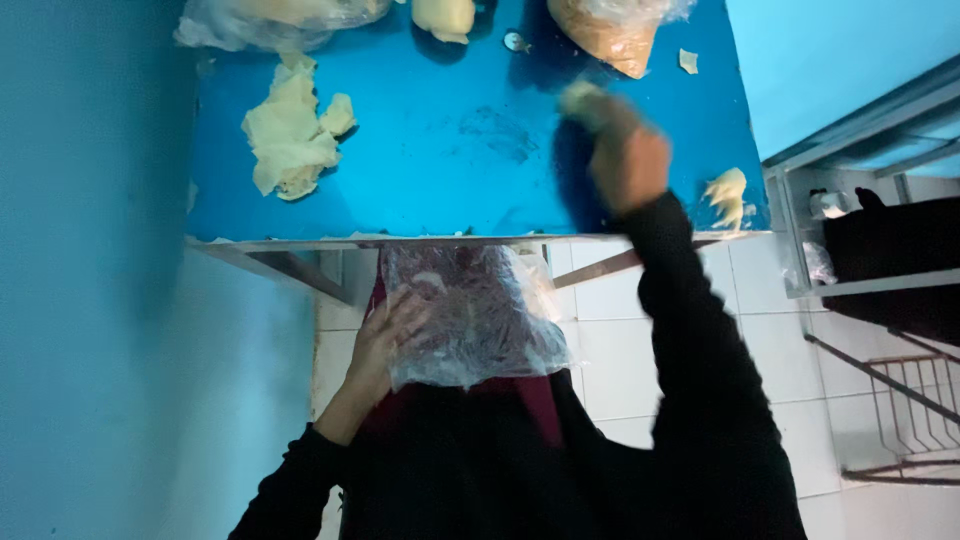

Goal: The person shapes pieces of dough at a blue work table, folding and rolling them by hand into stick-shaped pieces and setting the finished rolls on the table. They repeatedly take new dough pieces and occasionally reach into a large container holding a brown powdery substance.

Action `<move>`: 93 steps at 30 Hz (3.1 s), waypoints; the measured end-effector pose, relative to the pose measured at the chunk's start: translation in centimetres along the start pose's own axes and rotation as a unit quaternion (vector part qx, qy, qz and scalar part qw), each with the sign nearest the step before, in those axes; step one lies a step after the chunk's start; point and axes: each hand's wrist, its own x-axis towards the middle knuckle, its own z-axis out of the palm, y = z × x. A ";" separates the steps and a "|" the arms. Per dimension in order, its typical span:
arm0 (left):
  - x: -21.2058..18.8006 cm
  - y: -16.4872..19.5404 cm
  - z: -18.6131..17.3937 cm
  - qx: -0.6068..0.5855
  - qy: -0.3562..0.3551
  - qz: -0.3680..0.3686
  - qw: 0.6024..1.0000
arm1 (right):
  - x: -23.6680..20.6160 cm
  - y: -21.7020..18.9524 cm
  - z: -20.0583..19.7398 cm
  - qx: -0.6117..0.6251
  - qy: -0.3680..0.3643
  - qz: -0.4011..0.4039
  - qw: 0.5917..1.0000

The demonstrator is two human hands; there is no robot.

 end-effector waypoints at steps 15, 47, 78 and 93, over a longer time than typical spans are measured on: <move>0.4 0.4 -0.6 -0.070 -0.047 0.066 0.994 | 8.5 -10.5 6.1 0.191 -0.023 -0.126 0.973; -1.3 0.1 -4.7 0.399 0.124 0.122 0.900 | 1.6 -11.6 -0.7 0.482 -0.124 0.070 0.864; 3.7 15.2 6.4 0.632 0.198 0.569 0.487 | 8.1 -13.3 6.8 0.291 -0.121 0.024 0.949; 1.9 14.8 6.7 0.653 0.204 0.530 0.500 | 7.2 -12.6 6.3 0.262 -0.142 0.054 0.953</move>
